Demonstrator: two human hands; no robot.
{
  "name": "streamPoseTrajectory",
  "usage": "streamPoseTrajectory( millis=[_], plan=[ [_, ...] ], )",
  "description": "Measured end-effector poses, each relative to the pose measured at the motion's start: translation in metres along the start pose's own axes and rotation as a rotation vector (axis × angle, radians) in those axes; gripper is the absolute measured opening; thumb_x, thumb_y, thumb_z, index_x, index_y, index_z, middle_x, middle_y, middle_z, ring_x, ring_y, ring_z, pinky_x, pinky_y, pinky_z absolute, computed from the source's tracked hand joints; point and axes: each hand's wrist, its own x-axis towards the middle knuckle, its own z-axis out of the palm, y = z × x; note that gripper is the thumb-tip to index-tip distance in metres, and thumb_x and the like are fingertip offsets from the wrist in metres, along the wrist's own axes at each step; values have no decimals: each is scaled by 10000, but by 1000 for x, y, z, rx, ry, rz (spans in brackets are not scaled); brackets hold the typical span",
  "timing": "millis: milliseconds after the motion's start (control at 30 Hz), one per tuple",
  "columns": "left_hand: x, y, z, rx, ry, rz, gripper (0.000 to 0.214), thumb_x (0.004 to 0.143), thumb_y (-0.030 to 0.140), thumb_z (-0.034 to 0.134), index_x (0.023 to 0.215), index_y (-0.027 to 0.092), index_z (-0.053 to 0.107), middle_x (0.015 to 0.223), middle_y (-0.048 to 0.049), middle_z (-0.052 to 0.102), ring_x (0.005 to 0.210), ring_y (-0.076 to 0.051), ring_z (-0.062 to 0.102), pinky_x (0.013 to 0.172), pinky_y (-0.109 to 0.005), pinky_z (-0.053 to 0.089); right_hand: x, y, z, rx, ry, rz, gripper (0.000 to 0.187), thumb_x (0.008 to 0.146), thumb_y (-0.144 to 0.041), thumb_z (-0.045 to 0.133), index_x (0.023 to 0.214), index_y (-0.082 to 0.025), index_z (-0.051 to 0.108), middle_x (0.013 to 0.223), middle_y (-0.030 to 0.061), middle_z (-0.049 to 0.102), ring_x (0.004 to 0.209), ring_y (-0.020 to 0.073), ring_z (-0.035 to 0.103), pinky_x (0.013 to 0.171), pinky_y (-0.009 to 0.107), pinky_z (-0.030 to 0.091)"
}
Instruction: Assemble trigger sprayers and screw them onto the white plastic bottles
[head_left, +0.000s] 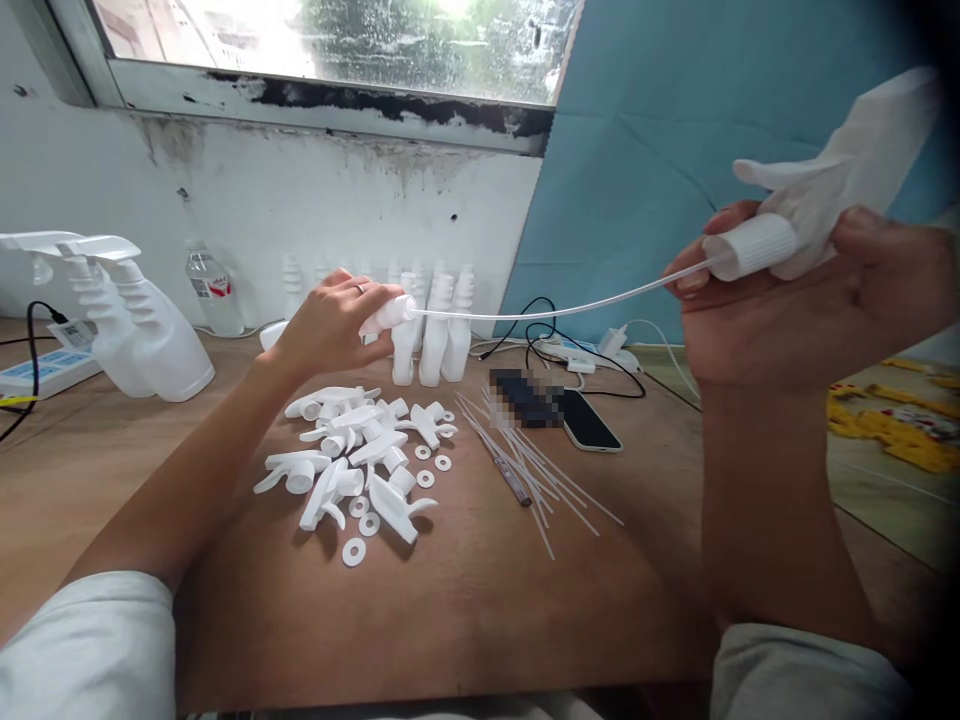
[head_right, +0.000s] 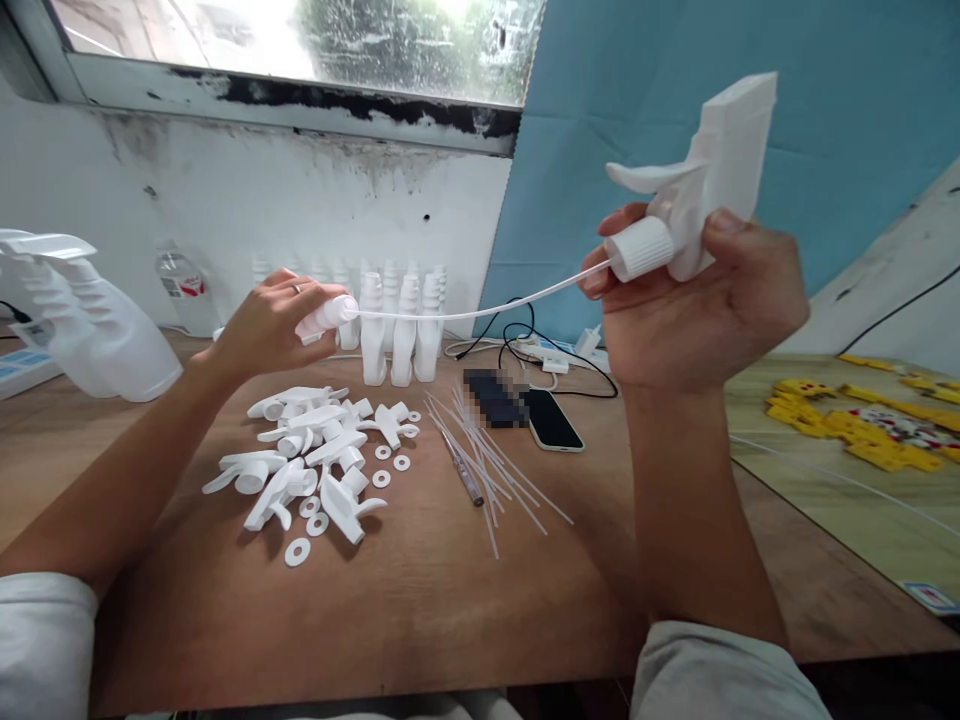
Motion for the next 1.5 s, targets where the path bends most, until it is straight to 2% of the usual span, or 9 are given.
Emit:
streamPoseTrajectory(
  millis=[167, 267, 433, 533, 700, 900, 1100, 1333, 1500],
  plan=[
    [2, 18, -4, -127, -13, -1, 405, 754, 284, 525, 1134, 160, 586, 891, -45, 679, 848, -203, 622, 918, -386, 422, -3, 2, 6, -29, -20, 18, 157, 601, -323, 531, 644, -183, 587, 667, 49, 617, 484, 171, 554, 441, 298, 362],
    [5, 46, -12, -400, -58, -48, 391, 756, 278, 522, 1118, 154, 601, 883, -32, 675, 754, -162, 597, 805, -324, 472, -10, -4, 19, -26, -96, 64, 228, 632, -392, 602, 715, -179, 606, 762, 57, 653, 519, 160, 558, 466, 293, 376],
    [5, 97, -32, -965, -311, -169, 312, 757, 221, 499, 1022, 125, 632, 881, -50, 674, 704, -164, 599, 626, -266, 478, -19, -26, 30, -34, -83, 142, 409, 640, -538, 679, 808, -167, 643, 781, 16, 577, 455, 76, 454, 398, 242, 319],
    [2, 113, -40, -1135, -442, -158, 305, 750, 183, 514, 1020, 135, 647, 912, -53, 670, 750, -183, 607, 627, -264, 481, -17, -32, 23, -60, -16, 24, 344, 687, -502, 680, 829, -189, 661, 772, -2, 568, 484, 68, 486, 401, 219, 351],
    [-2, 122, -49, -1269, -513, -226, 350, 767, 191, 533, 1100, 170, 640, 1002, -54, 666, 798, -201, 619, 626, -264, 492, -13, -26, 13, -104, -51, -166, 290, 776, -468, 656, 827, -183, 657, 717, 4, 593, 526, 110, 558, 437, 243, 443],
    [-4, 131, -63, -1359, -528, -321, 390, 815, 232, 553, 1201, 213, 600, 1048, -49, 660, 856, -210, 620, 680, -277, 507, -37, -30, 33, -18, -241, -24, 425, 636, -447, 812, 937, -183, 668, 816, 24, 637, 681, 167, 627, 494, 271, 508],
    [-6, 146, -64, -1569, -631, -308, 357, 876, 258, 574, 1226, 185, 569, 1104, -87, 636, 1054, -252, 583, 857, -340, 496, -74, -51, 48, -205, -571, 249, 274, 807, -281, 693, 1072, -219, 665, 755, 12, 637, 634, 134, 628, 495, 207, 505],
    [-22, 146, -46, -1670, -554, -387, 511, 831, 205, 646, 1296, 236, 435, 1174, -64, 604, 1155, -209, 556, 974, -361, 477, -74, -44, 45, -326, -910, 255, 398, 813, -173, 670, 1184, -297, 598, 967, 14, 637, 790, 127, 641, 613, 185, 526],
    [-26, 137, -51, -1408, -519, -372, 323, 804, 250, 667, 1091, 199, 527, 1016, -54, 644, 1028, -214, 624, 818, -312, 560, -78, -34, 52, -306, -882, 391, 429, 755, -191, 735, 1159, -223, 593, 1038, 51, 623, 930, 182, 623, 765, 263, 527]
  ],
)
